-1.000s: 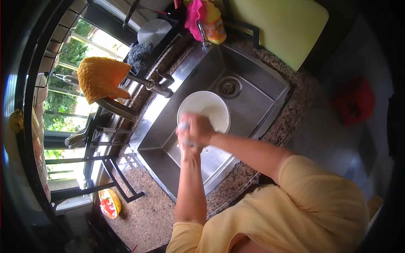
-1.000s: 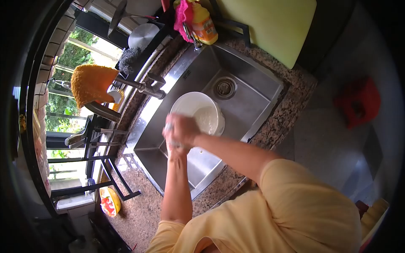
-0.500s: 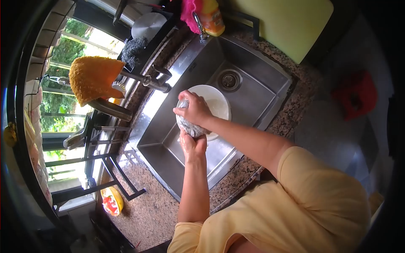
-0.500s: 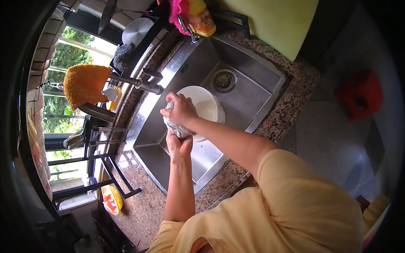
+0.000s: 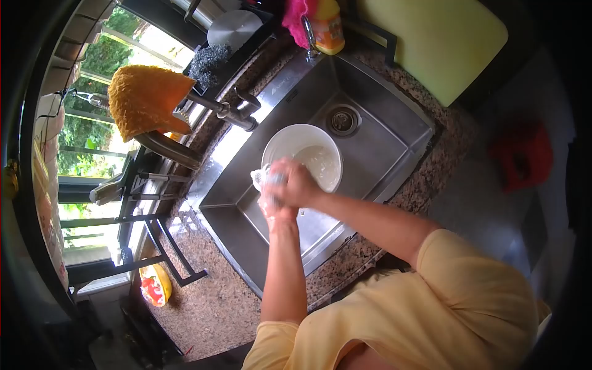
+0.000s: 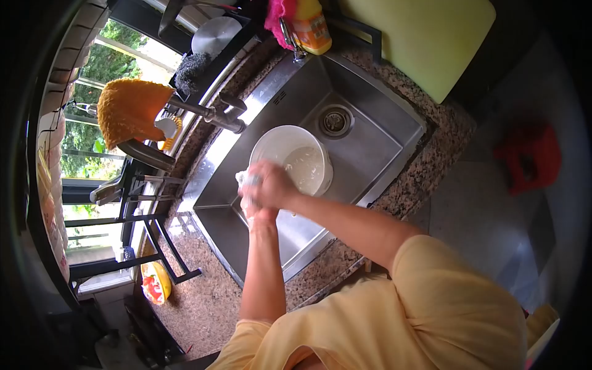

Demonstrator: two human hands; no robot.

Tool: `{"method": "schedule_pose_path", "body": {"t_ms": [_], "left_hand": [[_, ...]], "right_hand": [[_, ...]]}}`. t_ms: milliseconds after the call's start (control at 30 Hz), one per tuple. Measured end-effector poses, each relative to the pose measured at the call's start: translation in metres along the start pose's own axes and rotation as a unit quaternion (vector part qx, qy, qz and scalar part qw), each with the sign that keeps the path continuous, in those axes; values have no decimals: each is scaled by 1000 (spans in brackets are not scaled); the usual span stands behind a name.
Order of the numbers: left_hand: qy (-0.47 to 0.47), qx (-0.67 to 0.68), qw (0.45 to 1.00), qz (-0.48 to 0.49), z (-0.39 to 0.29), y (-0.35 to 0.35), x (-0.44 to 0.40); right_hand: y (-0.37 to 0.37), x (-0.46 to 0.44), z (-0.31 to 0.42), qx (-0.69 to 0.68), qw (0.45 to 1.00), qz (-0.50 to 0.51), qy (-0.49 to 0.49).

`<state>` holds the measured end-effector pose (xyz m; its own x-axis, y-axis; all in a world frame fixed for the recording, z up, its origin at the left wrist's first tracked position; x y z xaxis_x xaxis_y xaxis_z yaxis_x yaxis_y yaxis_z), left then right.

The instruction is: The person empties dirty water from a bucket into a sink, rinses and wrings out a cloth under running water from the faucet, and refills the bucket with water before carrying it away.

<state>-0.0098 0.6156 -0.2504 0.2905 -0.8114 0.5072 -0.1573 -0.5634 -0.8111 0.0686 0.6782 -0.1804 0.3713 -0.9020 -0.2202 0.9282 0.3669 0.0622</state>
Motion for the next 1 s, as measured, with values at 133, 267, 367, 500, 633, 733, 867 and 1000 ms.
{"method": "schedule_pose_path", "body": {"t_ms": [133,267,367,500,633,733,867,1000], "left_hand": [[9,-32,992,124,14,-18,13],[-7,-325,940,108,5,-58,17],[17,-329,942,68,-2,-77,16],[60,-166,980,88,6,-68,10],[147,-311,898,275,28,-97,18],[365,-366,823,236,38,-102,29],[431,-602,672,26,14,-53,6],[400,-613,680,39,4,-50,-8]], "right_hand": [[11,-19,6,119,993,-19,2],[15,-57,-33,-54,977,198,-49],[14,-35,17,-158,875,432,-149],[8,-36,51,144,898,413,40],[-12,2,100,189,805,407,387],[-18,46,118,291,631,448,563],[-11,63,109,253,517,483,660],[3,32,113,180,621,415,640]]}}
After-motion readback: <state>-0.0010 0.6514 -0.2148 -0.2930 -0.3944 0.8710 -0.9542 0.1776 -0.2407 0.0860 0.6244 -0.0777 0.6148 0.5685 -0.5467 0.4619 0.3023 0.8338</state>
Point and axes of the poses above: each hand's wrist, its own x-axis away from the middle knuckle, its own y-axis out of the back of the hand, z = x × y, the point moved 7 cm from there along -x, towards the middle knuckle, and after that the axes turned 3 degrees about z, right-handed, at the moved point
